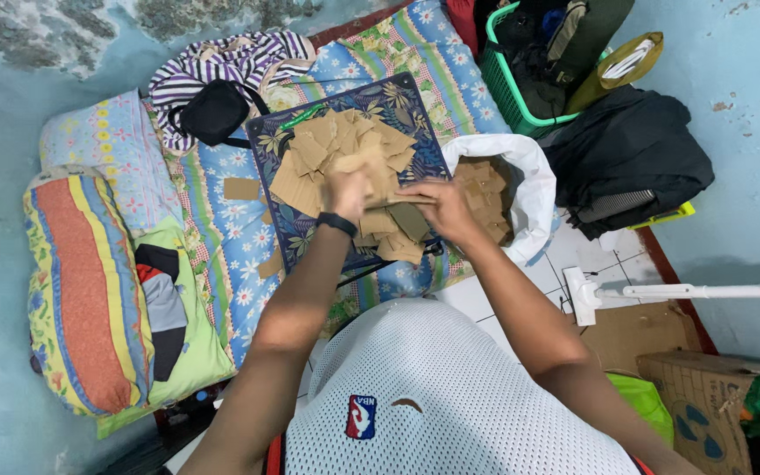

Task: The person repeatedly tears small pieces of brown paper by hand and places them into a white bag on a small table. The person occasionally picks up larger sheets from the bag and tears them into smaller pieces before returning them to the bag.

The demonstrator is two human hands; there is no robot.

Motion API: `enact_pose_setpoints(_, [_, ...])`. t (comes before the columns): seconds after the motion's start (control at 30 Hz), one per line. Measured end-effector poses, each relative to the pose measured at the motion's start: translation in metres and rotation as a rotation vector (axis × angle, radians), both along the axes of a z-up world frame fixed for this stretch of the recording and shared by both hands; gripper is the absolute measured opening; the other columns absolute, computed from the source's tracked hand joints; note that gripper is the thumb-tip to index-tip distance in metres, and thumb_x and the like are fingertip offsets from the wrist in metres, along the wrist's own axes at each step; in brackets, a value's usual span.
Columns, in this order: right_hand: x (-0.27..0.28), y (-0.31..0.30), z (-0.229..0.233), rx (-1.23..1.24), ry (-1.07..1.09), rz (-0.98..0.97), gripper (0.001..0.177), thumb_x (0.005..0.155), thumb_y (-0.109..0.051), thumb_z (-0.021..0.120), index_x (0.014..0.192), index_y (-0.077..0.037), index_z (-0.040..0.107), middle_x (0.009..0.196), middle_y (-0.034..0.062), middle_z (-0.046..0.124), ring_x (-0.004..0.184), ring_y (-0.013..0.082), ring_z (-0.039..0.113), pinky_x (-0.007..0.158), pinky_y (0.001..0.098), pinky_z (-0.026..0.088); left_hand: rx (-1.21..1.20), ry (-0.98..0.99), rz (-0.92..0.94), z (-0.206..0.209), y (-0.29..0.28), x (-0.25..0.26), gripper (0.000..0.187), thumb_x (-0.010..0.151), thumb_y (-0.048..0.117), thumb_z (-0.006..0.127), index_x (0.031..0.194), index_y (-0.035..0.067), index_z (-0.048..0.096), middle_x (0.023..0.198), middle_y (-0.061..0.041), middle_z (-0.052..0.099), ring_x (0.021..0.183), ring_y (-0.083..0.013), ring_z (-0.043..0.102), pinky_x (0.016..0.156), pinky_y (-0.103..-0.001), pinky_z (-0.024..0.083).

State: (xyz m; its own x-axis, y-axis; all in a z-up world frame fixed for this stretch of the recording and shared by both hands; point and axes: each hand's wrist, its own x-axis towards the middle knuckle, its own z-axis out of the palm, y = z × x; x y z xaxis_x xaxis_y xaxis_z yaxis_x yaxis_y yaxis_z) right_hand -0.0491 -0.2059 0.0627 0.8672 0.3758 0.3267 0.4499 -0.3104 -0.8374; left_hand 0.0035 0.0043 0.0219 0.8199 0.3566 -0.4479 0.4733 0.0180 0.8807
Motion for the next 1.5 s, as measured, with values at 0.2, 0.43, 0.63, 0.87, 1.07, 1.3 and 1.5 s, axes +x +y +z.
enact_pose_setpoints(0.2, [0.003,-0.016,-0.011,0.484,0.518,-0.458,0.016,0.095,-0.003,0.074,0.111,-0.001,0.072,0.102,0.0116,0.075,0.087,0.02,0.07,0.075,0.0338,0.057,-0.486,-0.313,0.041,-0.016,0.022,0.009,0.023,0.085,0.007,0.064,0.106,0.0,0.07,0.095,-0.004,0.076,0.087,-0.0182,0.074,0.077,-0.033,0.061])
enact_pose_setpoints(0.43, [-0.002,-0.058,-0.02,1.014,0.789,-0.593,0.038,0.083,-0.006,0.069,0.12,-0.001,0.062,0.105,0.0111,0.071,0.095,0.0247,0.072,0.08,0.04,0.061,-0.236,-0.062,-0.405,-0.053,-0.021,0.004,0.021,0.087,0.012,0.068,0.106,0.002,0.069,0.092,-0.01,0.069,0.077,-0.0196,0.066,0.067,-0.037,0.054])
enact_pose_setpoints(0.63, [-0.033,-0.127,-0.033,1.103,0.647,-0.784,0.033,0.085,-0.006,0.067,0.116,0.003,0.064,0.104,0.0118,0.071,0.095,0.0253,0.071,0.081,0.0387,0.059,-0.077,-0.116,-1.099,-0.124,-0.089,0.011,0.023,0.079,0.009,0.075,0.101,0.003,0.069,0.093,-0.006,0.072,0.085,-0.0137,0.069,0.073,-0.032,0.056])
enact_pose_setpoints(0.87, [-0.08,-0.184,-0.051,1.105,0.539,-0.955,0.033,0.086,-0.005,0.067,0.117,0.005,0.066,0.108,0.0108,0.072,0.096,0.0223,0.071,0.084,0.0346,0.058,-0.147,0.091,-0.955,-0.145,-0.191,0.058,0.044,0.088,0.027,0.07,0.126,0.007,0.06,0.111,-0.009,0.066,0.097,-0.0253,0.063,0.078,-0.046,0.05])
enact_pose_setpoints(1.07, [-0.094,-0.206,-0.049,1.05,0.586,-1.028,0.035,0.085,-0.005,0.067,0.119,0.005,0.065,0.108,0.0108,0.072,0.096,0.0219,0.071,0.083,0.0351,0.058,-0.056,0.236,-1.0,-0.117,-0.208,0.066,0.053,0.09,0.038,0.069,0.135,0.013,0.058,0.124,-0.009,0.067,0.11,-0.0232,0.064,0.084,-0.044,0.05])
enact_pose_setpoints(1.3, [-0.054,-0.173,-0.054,0.781,0.546,-0.879,0.043,0.094,-0.011,0.068,0.133,0.0,0.058,0.121,0.0069,0.071,0.11,0.0177,0.067,0.097,0.0301,0.052,-0.212,-0.006,-1.007,-0.068,-0.18,0.033,0.051,0.095,0.042,0.066,0.135,0.011,0.06,0.123,-0.004,0.07,0.102,-0.0154,0.069,0.081,-0.032,0.052])
enact_pose_setpoints(1.5, [-0.018,-0.109,-0.011,0.046,-0.005,-0.46,0.046,0.104,-0.011,0.061,0.148,-0.007,0.051,0.146,0.0161,0.054,0.14,0.031,0.053,0.12,0.0379,0.042,-0.433,-0.189,-0.926,-0.004,-0.163,0.009,0.05,0.098,0.038,0.063,0.141,0.015,0.05,0.116,-0.003,0.064,0.102,-0.0113,0.064,0.082,-0.03,0.054])
